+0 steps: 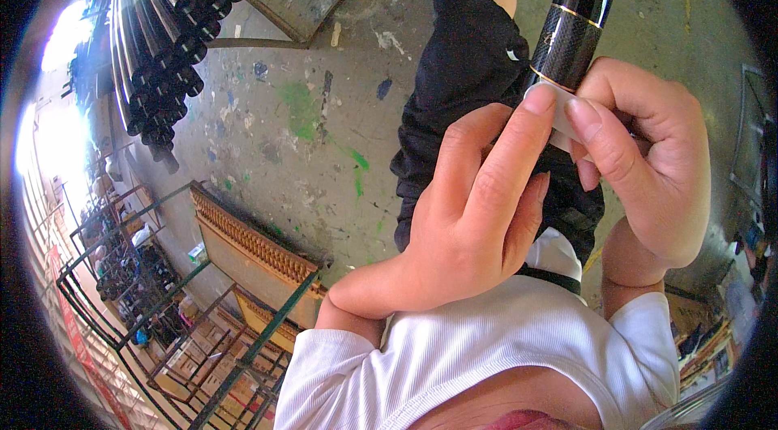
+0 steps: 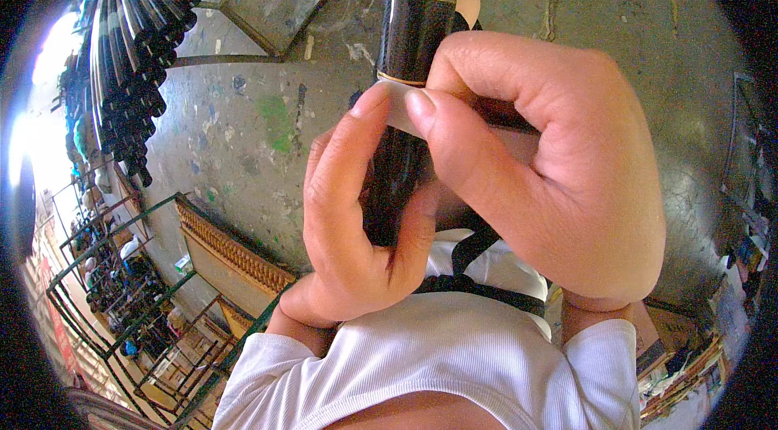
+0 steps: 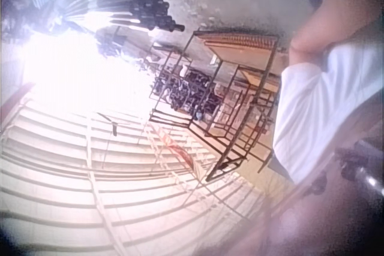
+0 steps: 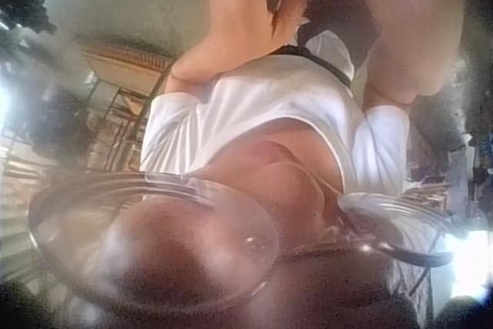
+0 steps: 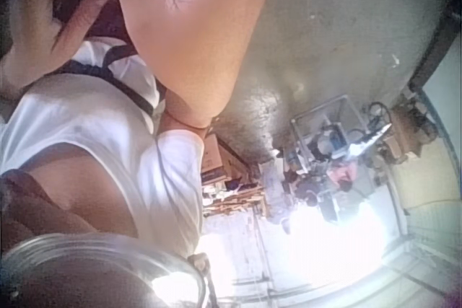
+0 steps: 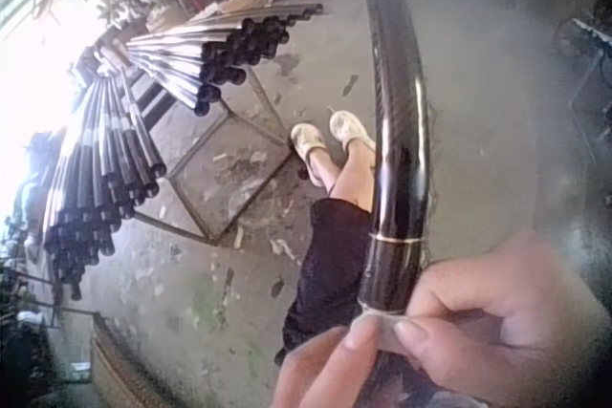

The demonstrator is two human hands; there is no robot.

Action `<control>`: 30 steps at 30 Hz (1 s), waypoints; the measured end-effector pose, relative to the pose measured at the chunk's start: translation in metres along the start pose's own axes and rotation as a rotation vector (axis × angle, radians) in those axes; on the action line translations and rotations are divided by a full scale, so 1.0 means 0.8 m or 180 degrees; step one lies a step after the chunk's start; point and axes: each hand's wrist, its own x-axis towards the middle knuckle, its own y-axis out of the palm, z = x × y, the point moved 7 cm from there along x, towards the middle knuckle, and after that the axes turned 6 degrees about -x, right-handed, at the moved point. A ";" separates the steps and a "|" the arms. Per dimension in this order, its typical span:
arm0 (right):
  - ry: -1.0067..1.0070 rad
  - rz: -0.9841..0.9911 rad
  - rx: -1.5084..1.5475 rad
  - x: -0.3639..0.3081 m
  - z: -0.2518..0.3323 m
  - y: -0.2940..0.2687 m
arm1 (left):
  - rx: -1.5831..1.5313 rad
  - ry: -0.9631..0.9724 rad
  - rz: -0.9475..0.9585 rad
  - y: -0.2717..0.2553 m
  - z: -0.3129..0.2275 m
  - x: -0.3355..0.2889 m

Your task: The person wraps strips of white tape around one end of several black rods. They pick up a rod, apply the tape while rotating the rod with their hands, and then place the rod back into a stack.

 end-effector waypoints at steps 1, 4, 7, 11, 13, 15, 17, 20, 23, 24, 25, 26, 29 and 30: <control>0.0005 -0.0010 -0.0006 0.000 0.000 0.000 | -0.0014 0.0004 -0.0003 0.000 0.000 0.000; -0.0038 0.0015 0.0004 0.001 0.002 0.000 | -0.0099 0.0067 -0.0143 -0.002 0.001 -0.001; -0.0067 0.0024 -0.0012 0.001 0.004 0.000 | -0.0360 0.0113 -0.0496 -0.004 0.002 0.000; -0.0059 0.0000 -0.0024 0.001 0.002 -0.001 | -0.0383 0.0119 -0.0514 -0.006 0.002 0.000; -0.0052 -0.0025 -0.0025 0.001 0.001 -0.001 | -0.0348 0.0101 -0.0482 -0.006 0.002 0.001; -0.0038 -0.0046 -0.0005 0.001 0.001 -0.001 | -0.0410 0.0051 -0.0480 -0.006 0.003 0.000; -0.0016 -0.0063 0.0023 0.000 0.001 0.000 | -0.0451 -0.0011 -0.0388 -0.005 0.005 -0.002; 0.0004 -0.0077 0.0031 0.000 0.001 0.000 | -0.0310 -0.0079 -0.0085 -0.003 0.005 -0.006; 0.0005 -0.0087 0.0035 0.000 0.000 -0.002 | -0.0246 -0.0071 -0.0012 -0.006 0.002 0.003; -0.0004 -0.0085 0.0064 0.000 0.000 -0.001 | -0.0365 -0.0080 -0.0184 -0.008 0.002 0.003; -0.0002 -0.0104 0.0123 0.000 0.001 0.000 | -0.0455 -0.0071 -0.0326 -0.009 0.002 0.003; -0.0007 -0.0106 0.0141 -0.001 0.002 0.000 | -0.0544 -0.0057 -0.0468 -0.010 0.002 0.002; -0.0011 -0.0093 0.0140 -0.001 0.002 0.000 | -0.0719 0.0021 -0.0764 -0.006 0.008 -0.007; 0.0002 -0.0094 0.0146 -0.001 0.002 0.000 | -0.0768 0.0038 -0.0836 -0.005 0.009 -0.009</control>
